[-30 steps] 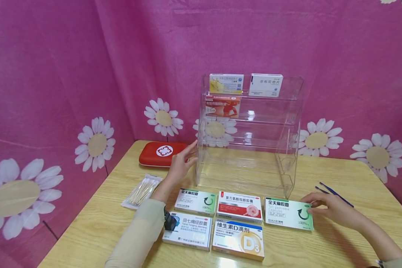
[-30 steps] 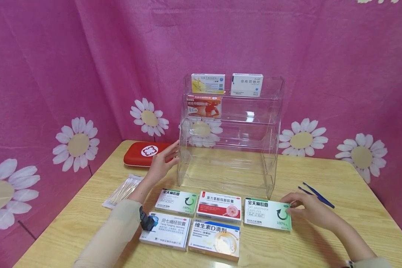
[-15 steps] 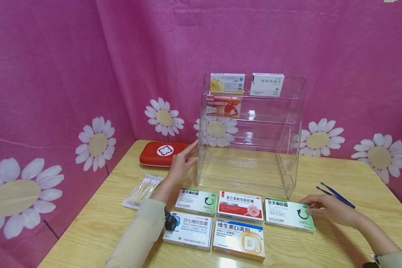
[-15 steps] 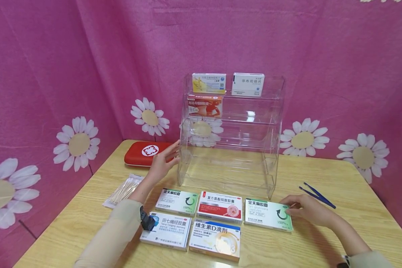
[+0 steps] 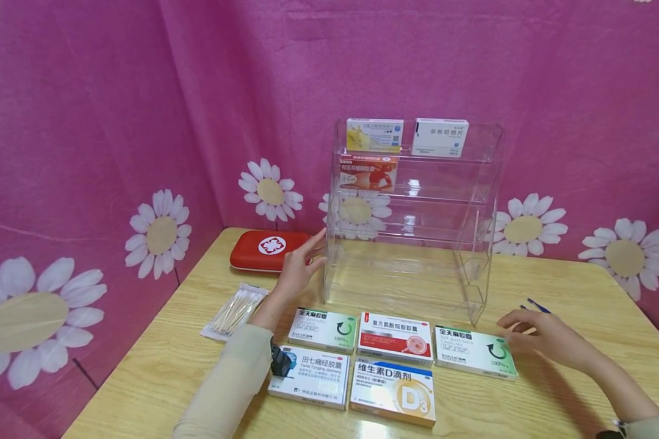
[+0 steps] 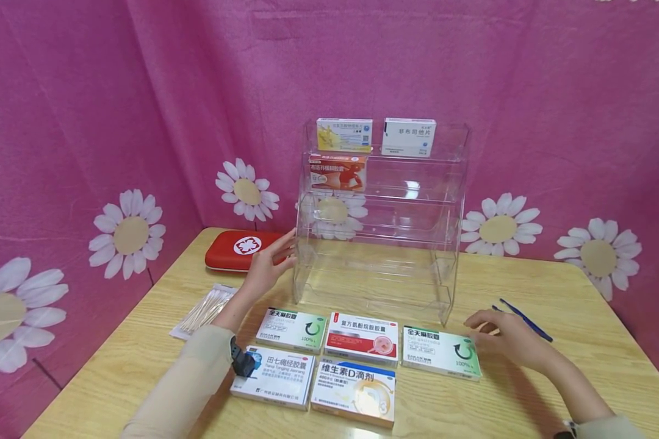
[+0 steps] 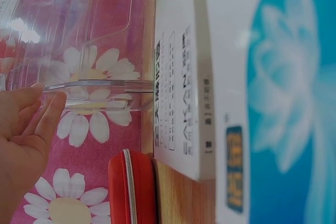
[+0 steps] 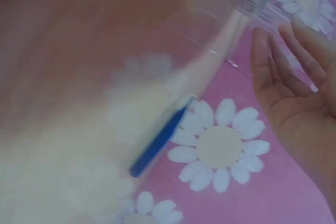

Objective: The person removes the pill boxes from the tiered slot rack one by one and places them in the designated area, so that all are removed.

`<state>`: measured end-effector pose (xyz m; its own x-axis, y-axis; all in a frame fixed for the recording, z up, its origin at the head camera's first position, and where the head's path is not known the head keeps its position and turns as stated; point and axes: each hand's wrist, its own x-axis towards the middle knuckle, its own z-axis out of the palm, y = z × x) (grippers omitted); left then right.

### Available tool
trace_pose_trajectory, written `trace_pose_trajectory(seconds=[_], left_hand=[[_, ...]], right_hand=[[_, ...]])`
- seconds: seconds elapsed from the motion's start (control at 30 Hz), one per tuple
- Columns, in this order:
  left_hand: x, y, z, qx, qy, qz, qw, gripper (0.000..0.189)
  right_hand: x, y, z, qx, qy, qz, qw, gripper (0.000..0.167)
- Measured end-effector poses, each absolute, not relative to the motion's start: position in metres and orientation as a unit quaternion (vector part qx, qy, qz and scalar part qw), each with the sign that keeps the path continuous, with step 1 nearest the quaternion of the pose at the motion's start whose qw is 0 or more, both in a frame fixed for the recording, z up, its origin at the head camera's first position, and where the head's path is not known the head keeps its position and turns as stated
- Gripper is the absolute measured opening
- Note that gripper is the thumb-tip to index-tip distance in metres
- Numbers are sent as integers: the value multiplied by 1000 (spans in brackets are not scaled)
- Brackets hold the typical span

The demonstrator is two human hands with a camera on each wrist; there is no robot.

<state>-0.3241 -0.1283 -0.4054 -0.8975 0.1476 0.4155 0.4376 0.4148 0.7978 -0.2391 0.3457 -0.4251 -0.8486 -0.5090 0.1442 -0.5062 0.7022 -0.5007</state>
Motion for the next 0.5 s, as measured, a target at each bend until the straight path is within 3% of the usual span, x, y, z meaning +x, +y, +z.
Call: trace_pose_trajectory(seconds=[0.2,0.5], left_hand=[[-325,-128,-405,-178,-829,-510,143,64],[-325,-128,-407,-177,-827,-514,141,65]], right_hand=[[-248,332,-398,-295,908,-274,-116,19],[-279,287,-356,-310,890,-261,-207,26]])
